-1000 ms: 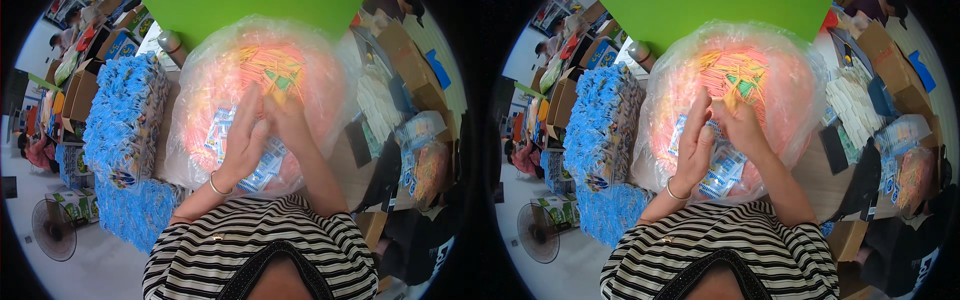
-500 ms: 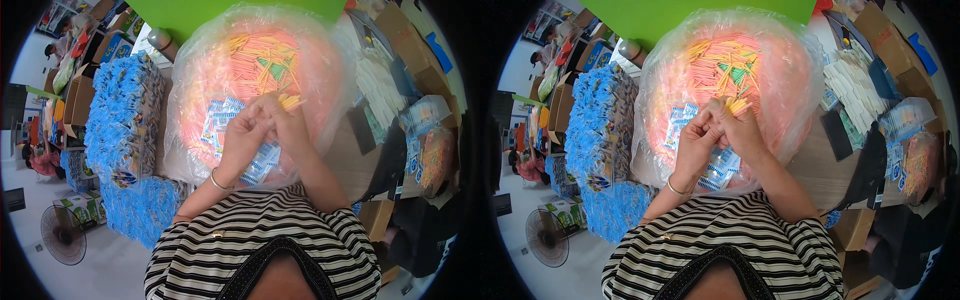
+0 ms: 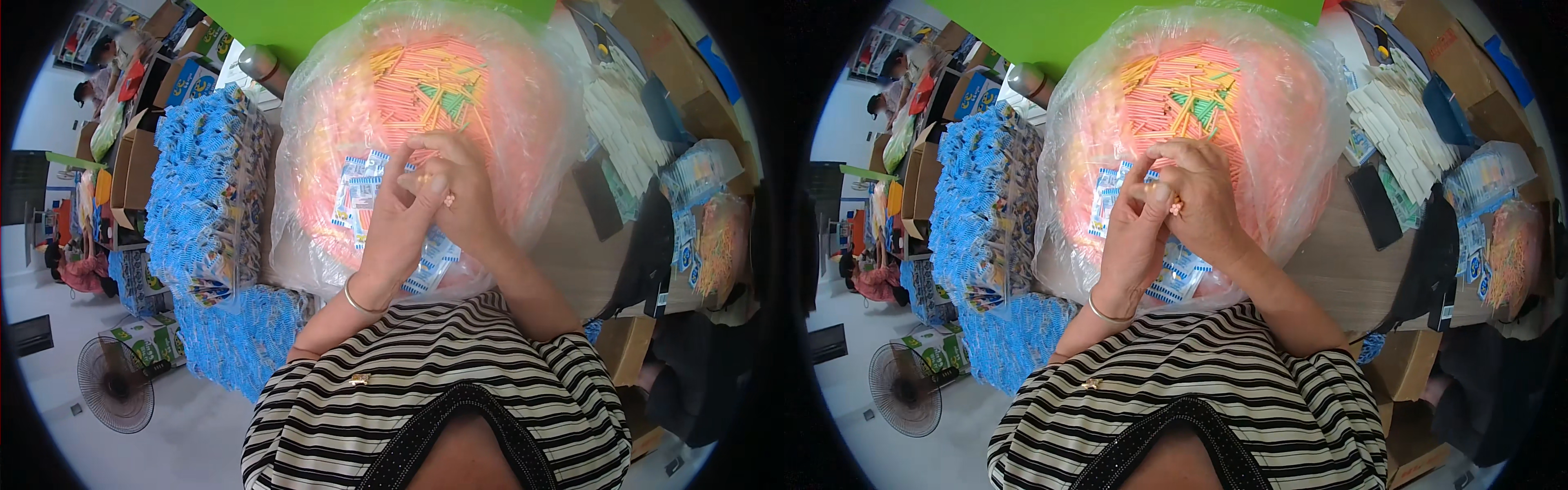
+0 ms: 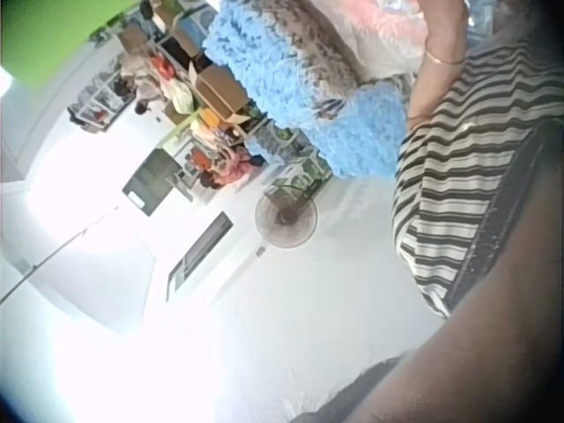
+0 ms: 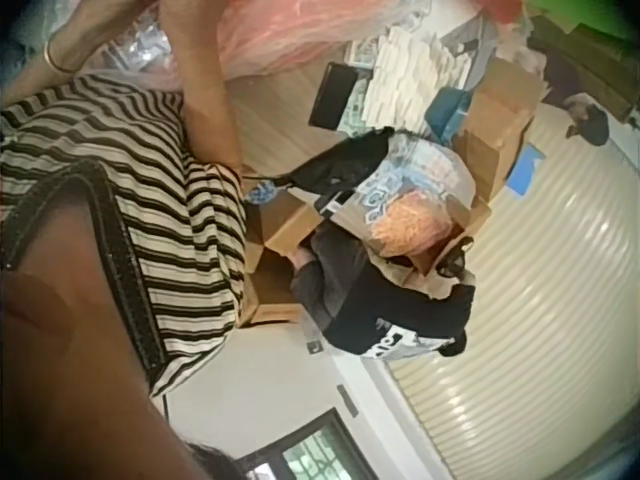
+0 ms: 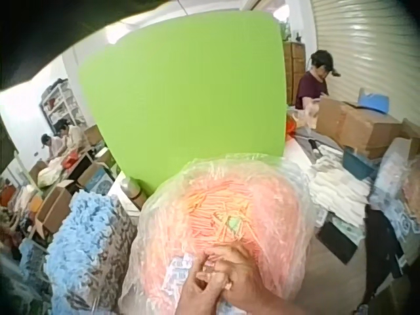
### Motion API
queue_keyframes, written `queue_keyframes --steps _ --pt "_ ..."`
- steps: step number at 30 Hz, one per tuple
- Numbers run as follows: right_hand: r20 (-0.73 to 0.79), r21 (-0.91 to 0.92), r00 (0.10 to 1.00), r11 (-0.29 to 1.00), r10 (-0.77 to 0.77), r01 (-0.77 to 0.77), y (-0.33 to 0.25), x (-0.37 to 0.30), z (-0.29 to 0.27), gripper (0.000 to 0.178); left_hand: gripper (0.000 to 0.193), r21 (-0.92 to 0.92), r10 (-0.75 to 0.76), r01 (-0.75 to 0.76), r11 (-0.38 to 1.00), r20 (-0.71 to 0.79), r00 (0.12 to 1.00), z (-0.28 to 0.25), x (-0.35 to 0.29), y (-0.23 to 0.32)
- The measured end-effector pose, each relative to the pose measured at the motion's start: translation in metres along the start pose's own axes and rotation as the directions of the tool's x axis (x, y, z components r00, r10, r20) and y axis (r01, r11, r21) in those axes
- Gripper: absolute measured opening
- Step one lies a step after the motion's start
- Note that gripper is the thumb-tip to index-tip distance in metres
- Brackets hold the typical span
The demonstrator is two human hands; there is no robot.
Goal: The person packs small plastic packets by gathering colorful sticks from a large bag and inserting them into the packets by hand.
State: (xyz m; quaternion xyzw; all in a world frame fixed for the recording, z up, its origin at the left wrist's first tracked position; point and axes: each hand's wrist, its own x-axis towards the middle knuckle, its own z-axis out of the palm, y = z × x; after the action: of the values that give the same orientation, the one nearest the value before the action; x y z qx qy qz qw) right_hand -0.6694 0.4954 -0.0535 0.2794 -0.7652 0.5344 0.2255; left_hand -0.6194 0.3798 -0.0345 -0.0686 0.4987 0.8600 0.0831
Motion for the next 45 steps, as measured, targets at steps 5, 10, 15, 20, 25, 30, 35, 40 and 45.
queue_keyframes --steps 5,10,15,20,25,30,35,40,45 --pt "0.027 0.344 0.873 0.816 0.486 -0.465 -0.012 0.002 -0.032 0.012 0.059 0.801 0.321 -0.272 0.534 0.105 0.941 -0.019 -0.015 0.001" --pt "-0.014 0.217 0.851 0.832 0.525 -0.511 -0.010 -0.001 -0.056 0.013 0.032 0.949 0.481 -0.281 -0.142 0.314 0.819 -0.020 -0.021 -0.012" --pt "0.092 0.068 0.750 0.747 0.655 -0.661 -0.017 -0.015 -0.057 0.015 0.023 0.949 0.423 -0.301 -0.095 0.312 0.851 -0.028 -0.017 -0.019" --pt "0.157 0.058 0.766 0.769 0.623 -0.637 -0.013 -0.029 -0.060 0.020 0.016 0.932 0.425 -0.353 -0.087 0.355 0.833 -0.034 -0.017 -0.009" --pt "0.304 0.020 0.757 0.791 0.578 -0.612 -0.010 -0.028 -0.060 0.018 0.020 0.909 0.451 -0.416 0.030 0.359 0.817 -0.035 -0.016 0.001" --pt "0.394 -0.080 0.753 0.836 0.527 -0.543 -0.017 -0.022 -0.062 0.016 0.018 0.815 0.167 -0.144 0.561 0.059 0.984 -0.035 -0.023 0.005" --pt "0.456 -0.100 0.748 0.863 0.482 -0.495 -0.017 -0.023 -0.060 0.014 0.008 0.740 0.135 -0.157 0.654 0.090 0.987 -0.049 -0.017 -0.007" --pt "0.240 0.345 0.695 0.609 0.678 -0.714 -0.025 -0.009 -0.051 0.028 0.009 0.475 0.169 -0.187 0.860 0.080 0.982 -0.047 -0.014 -0.014" --pt "0.315 0.711 0.710 0.338 0.630 -0.616 -0.036 0.006 -0.034 0.042 0.012 0.413 0.174 -0.190 0.891 0.076 0.982 -0.036 -0.014 -0.013"
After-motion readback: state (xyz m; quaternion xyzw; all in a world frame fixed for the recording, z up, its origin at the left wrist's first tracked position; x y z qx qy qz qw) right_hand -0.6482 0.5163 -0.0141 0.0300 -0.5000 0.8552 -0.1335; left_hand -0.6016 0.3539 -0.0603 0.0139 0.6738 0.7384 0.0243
